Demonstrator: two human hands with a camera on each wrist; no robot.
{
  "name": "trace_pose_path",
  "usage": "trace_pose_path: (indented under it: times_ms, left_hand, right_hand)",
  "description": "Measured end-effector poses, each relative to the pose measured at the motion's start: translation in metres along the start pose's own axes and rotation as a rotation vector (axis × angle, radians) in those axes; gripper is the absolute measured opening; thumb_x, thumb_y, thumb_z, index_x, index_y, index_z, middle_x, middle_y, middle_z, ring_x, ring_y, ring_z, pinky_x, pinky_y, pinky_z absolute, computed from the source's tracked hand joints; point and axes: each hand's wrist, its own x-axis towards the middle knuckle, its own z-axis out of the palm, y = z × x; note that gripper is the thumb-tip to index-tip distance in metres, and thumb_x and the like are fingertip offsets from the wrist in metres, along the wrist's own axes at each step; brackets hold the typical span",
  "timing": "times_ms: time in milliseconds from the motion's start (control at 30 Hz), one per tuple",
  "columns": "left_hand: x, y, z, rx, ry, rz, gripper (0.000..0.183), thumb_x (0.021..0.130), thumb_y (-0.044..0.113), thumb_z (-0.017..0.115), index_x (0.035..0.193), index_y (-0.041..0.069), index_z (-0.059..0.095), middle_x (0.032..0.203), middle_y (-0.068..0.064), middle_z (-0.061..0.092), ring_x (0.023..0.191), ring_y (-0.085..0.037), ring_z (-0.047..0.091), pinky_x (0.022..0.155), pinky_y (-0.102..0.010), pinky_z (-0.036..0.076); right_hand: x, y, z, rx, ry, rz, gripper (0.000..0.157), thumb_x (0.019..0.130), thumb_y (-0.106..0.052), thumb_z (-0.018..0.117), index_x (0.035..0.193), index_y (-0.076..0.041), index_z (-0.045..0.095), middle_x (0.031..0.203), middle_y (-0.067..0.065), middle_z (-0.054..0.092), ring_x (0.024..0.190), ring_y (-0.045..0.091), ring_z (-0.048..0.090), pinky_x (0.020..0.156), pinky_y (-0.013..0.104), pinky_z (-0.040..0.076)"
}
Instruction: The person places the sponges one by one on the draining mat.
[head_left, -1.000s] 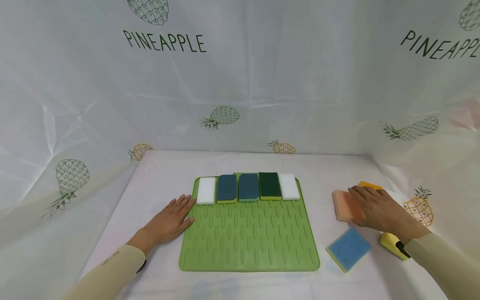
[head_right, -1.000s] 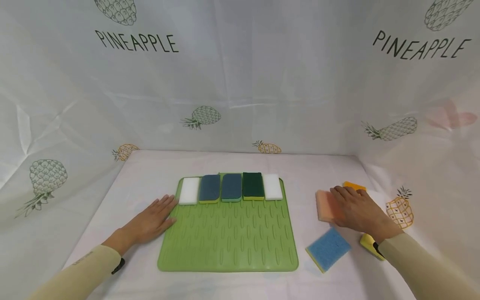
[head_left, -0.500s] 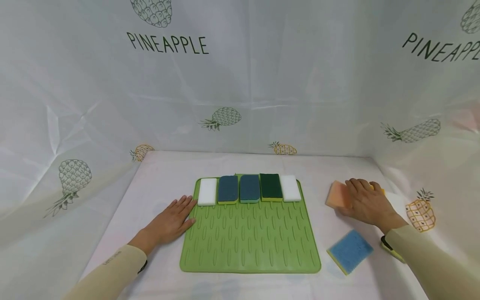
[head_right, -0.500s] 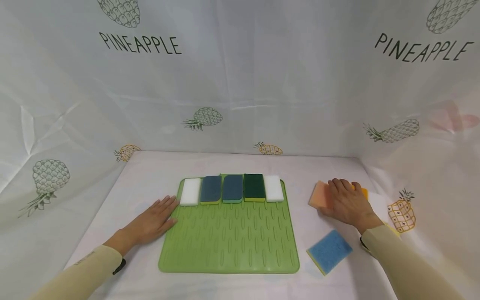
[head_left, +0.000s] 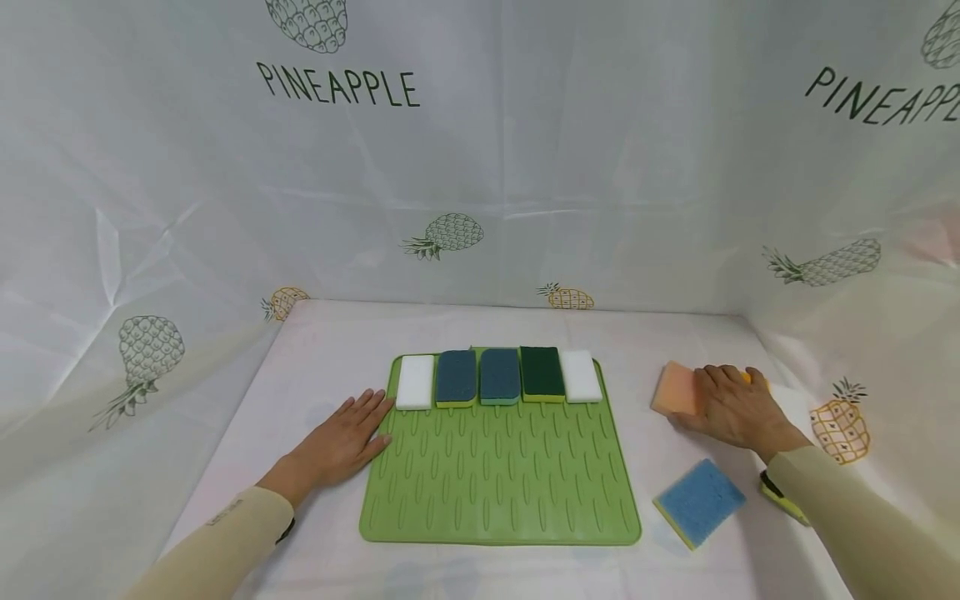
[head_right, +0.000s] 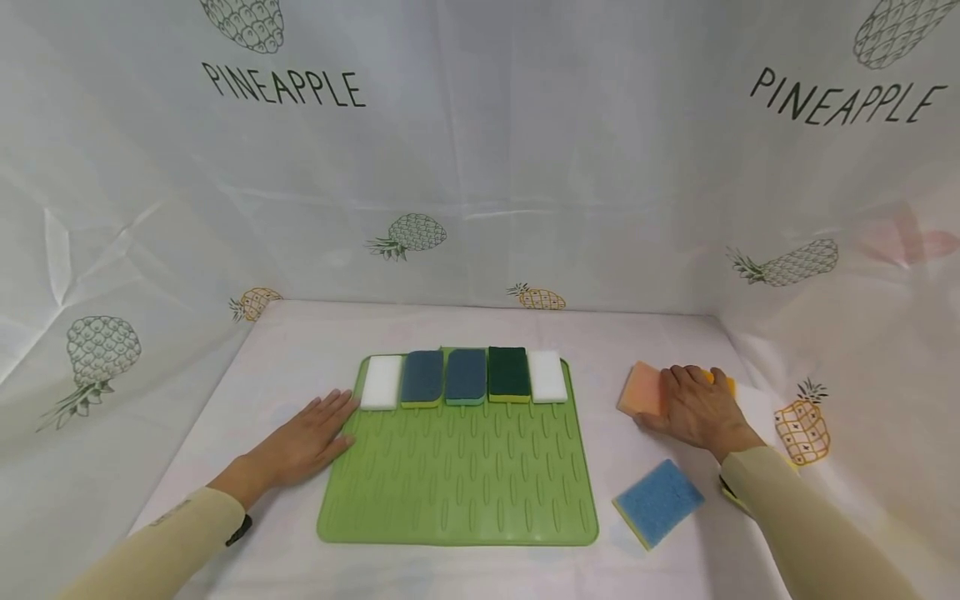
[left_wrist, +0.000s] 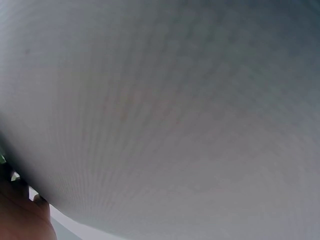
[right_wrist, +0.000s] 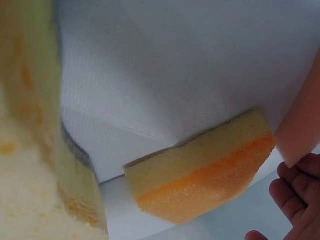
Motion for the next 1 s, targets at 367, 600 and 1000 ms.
trace_pose_path:
  times_ms: [367,600,1000]
  left_hand:
    - [0.000,-0.001,-0.002,0.020,-0.015,-0.002,0.073,0.112,0.051,0.044,0.168,0.008,0.027,0.174,-0.016,0.027,0.161,-0.038,0.024,0.130,-0.057,0.025]
    - [-0.001,-0.001,-0.007,0.017,-0.018,0.002,0.071,0.112,0.048,0.046,0.167,0.007,0.029,0.173,-0.016,0.028,0.161,-0.038,0.025,0.130,-0.055,0.025]
    - [0.001,-0.002,-0.008,-0.010,-0.019,-0.001,0.070,0.113,0.047,0.045,0.167,0.007,0.029,0.173,-0.018,0.028,0.161,-0.039,0.025,0.130,-0.057,0.025]
  right_hand:
    - [0.011,-0.005,-0.008,0.000,0.188,-0.065,0.092,0.077,-0.068,0.077,0.125,0.006,0.053,0.124,0.030,0.062,0.116,0.050,0.055,0.093,0.071,0.043]
    - [0.022,-0.013,-0.022,-0.009,0.258,-0.105,0.089,0.077,-0.062,0.079,0.126,0.007,0.052,0.124,0.029,0.061,0.115,0.050,0.056,0.091,0.069,0.046]
    - [0.041,-0.037,-0.046,0.015,0.293,-0.122,0.089,0.076,-0.060,0.078,0.129,0.007,0.053,0.126,0.027,0.058,0.116,0.049,0.055,0.093,0.067,0.046]
